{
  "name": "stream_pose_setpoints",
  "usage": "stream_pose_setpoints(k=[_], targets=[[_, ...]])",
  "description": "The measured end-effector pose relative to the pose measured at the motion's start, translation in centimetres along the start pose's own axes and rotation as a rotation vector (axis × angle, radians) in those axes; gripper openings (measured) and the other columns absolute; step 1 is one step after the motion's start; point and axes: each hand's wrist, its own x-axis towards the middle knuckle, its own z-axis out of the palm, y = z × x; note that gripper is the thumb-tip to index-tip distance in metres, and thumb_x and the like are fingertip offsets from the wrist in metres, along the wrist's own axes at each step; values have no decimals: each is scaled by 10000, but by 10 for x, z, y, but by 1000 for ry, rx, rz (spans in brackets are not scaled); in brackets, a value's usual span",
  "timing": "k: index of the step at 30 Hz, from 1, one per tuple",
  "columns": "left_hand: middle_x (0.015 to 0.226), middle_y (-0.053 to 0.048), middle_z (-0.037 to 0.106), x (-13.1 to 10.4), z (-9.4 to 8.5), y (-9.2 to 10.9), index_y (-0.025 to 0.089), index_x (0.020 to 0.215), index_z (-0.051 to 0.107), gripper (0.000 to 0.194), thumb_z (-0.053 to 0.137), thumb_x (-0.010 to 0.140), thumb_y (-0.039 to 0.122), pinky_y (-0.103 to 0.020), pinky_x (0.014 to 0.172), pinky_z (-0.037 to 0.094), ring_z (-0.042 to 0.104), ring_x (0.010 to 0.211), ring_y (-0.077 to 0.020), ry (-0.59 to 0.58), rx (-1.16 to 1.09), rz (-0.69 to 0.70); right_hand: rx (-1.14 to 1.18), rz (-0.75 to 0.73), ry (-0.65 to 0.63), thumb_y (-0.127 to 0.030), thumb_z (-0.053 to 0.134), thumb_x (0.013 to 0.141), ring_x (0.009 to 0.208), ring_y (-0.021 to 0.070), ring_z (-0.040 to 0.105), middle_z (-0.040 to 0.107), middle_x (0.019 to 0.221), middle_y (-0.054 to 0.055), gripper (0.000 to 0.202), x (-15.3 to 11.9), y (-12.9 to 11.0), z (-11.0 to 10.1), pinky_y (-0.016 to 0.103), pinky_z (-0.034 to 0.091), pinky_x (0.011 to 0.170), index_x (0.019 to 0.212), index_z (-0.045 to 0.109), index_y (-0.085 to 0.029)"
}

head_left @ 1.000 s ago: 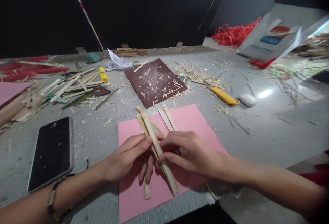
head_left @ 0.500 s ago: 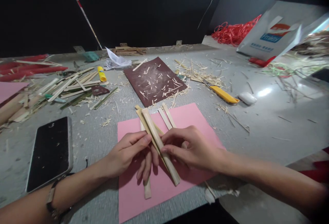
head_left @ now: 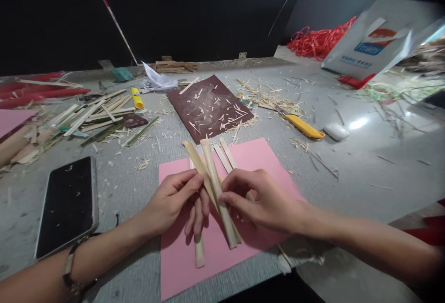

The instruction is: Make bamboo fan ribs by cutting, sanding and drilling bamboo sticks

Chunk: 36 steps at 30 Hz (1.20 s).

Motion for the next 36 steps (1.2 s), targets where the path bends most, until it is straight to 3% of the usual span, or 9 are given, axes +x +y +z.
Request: stream_pose_setpoints(k=[11, 17, 24, 36], targets=[[544, -31, 642, 4, -3, 0, 128, 818, 616, 453, 418, 1094, 427, -179, 338, 465, 603, 356, -134, 102, -41, 49, 340, 139, 63, -303, 685, 961, 572, 113, 648, 649, 699, -13, 166, 5, 2, -5, 219, 511, 517, 939, 594, -166], [727, -5, 696, 3, -1, -4, 178, 1023, 572, 239, 493, 1071, 399, -205, 341, 503, 624, 395, -131, 115, -59, 89, 241, 127, 19, -279, 664, 966, 574, 109, 637, 631, 689, -23, 138, 4, 1, -4, 225, 503, 528, 921, 591, -171], [609, 19, 647, -1, 0, -5, 182, 968, 554, 264, 463, 1085, 400, -192, 338, 480, 593, 370, -127, 107, 56, 56, -3, -41, 5, -246, 641, 965, 619, 108, 610, 656, 733, -9, 84, -2, -2, 0, 239, 493, 579, 926, 634, -171], [594, 2, 653, -5, 7, -2, 175, 1132, 512, 312, 409, 1095, 467, -160, 415, 415, 504, 413, -91, 69, 232, 26, -65, -15, 12, -262, 632, 978, 618, 107, 604, 652, 725, -19, 94, -1, 1, 3, 241, 473, 578, 933, 627, -179]])
